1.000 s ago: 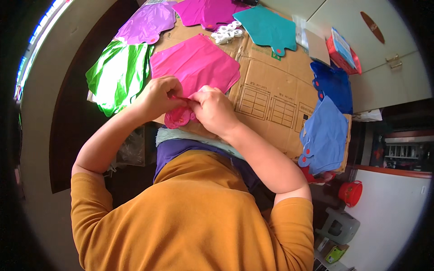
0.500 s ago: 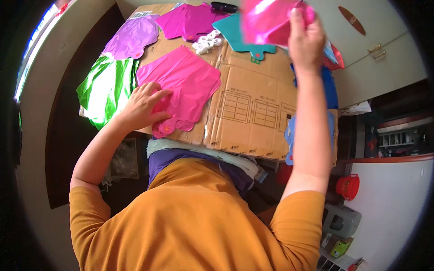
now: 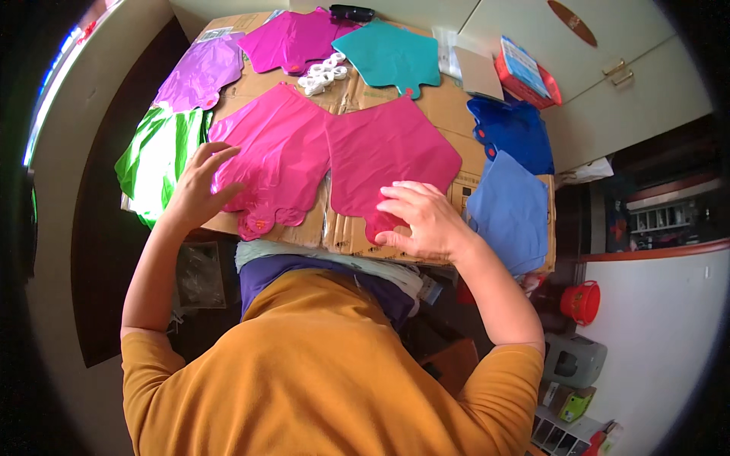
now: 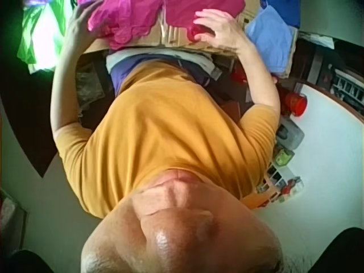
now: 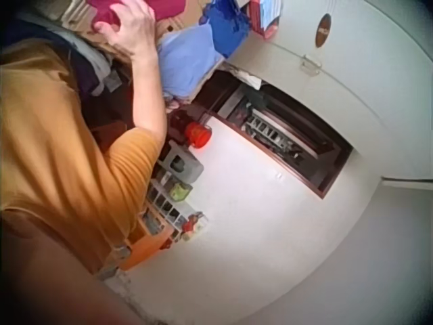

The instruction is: Folding metallic balloons and inserting them into plastic sleeves with cardboard backings.

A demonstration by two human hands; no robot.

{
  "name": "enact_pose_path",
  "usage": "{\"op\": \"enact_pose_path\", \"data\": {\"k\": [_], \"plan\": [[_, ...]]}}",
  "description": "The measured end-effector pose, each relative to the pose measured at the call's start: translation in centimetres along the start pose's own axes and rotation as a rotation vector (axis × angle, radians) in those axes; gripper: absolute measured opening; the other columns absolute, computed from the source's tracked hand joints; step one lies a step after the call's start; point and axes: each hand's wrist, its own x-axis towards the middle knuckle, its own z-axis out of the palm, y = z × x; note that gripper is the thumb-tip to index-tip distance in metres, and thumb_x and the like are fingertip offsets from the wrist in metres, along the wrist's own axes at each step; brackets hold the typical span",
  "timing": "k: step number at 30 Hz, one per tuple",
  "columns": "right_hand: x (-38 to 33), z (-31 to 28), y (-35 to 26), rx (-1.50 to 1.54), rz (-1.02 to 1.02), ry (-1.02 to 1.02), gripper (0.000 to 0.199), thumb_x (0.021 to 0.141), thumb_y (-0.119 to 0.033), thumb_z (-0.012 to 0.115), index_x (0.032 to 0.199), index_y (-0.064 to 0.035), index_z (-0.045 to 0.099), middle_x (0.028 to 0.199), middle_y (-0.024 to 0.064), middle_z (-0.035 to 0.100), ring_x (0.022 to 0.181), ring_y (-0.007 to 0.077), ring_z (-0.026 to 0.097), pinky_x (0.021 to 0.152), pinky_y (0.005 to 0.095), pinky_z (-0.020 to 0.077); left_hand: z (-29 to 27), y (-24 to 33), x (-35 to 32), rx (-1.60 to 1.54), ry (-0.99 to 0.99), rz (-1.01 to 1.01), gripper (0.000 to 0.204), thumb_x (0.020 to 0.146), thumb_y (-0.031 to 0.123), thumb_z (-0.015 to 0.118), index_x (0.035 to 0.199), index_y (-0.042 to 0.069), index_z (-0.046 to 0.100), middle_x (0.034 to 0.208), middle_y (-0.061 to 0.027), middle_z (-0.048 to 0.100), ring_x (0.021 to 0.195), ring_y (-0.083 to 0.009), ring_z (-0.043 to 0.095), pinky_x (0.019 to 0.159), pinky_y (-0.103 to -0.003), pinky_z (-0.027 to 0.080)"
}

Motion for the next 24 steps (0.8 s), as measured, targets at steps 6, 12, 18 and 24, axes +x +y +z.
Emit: {"op": "enact_pose_path", "data": {"k": [6,12,18,24], "plan": [[0.0,0.2,-0.2,0.021,0.042,0.030,0.038,0.079,-0.037,0.072,0.099,-0.0053,0.070,0.113,0.0131,0.067,0.112,0.0319,0.058,0.096,0.0422,0.0441,-4.8,-2.1,-4.4,0.023,0.153,-0.107,0.032,0.076,0.008,0.073,0.107,0.005,0.066,0.105,-0.0123,0.063,0.098,-0.0313,0.060,0.086,-0.039,0.049],[8.8,-2.9,-4.0,0.150,-0.208,0.246,0.029,0.083,-0.030,0.068,0.096,-0.0036,0.070,0.097,0.0120,0.070,0.092,0.0283,0.067,0.081,0.0384,0.0505,-6.5,-3.5,-9.6,0.190,-0.043,-0.131,0.036,0.074,0.015,0.076,0.108,0.008,0.067,0.110,-0.0100,0.062,0.098,-0.0307,0.062,0.083,-0.041,0.051],[24.9,5.5,-10.8,0.232,-0.530,-0.015,0.020,0.089,-0.021,0.058,0.091,-0.0039,0.069,0.089,0.0143,0.068,0.083,0.0308,0.066,0.075,0.0388,0.0525,-4.5,-6.3,-10.9,0.367,-0.109,0.140,0.037,0.076,0.014,0.073,0.109,0.000,0.063,0.114,-0.0142,0.061,0.107,-0.0306,0.060,0.087,-0.039,0.052],[30.8,12.8,-13.3,0.221,-0.549,-0.103,0.017,0.085,-0.021,0.060,0.089,-0.0064,0.068,0.089,0.0129,0.066,0.088,0.0322,0.064,0.076,0.0420,0.0512,-5.4,-7.1,-10.9,0.392,-0.119,0.203,0.030,0.076,0.008,0.071,0.103,-0.003,0.064,0.111,-0.0153,0.063,0.104,-0.0301,0.063,0.089,-0.038,0.053]]}}
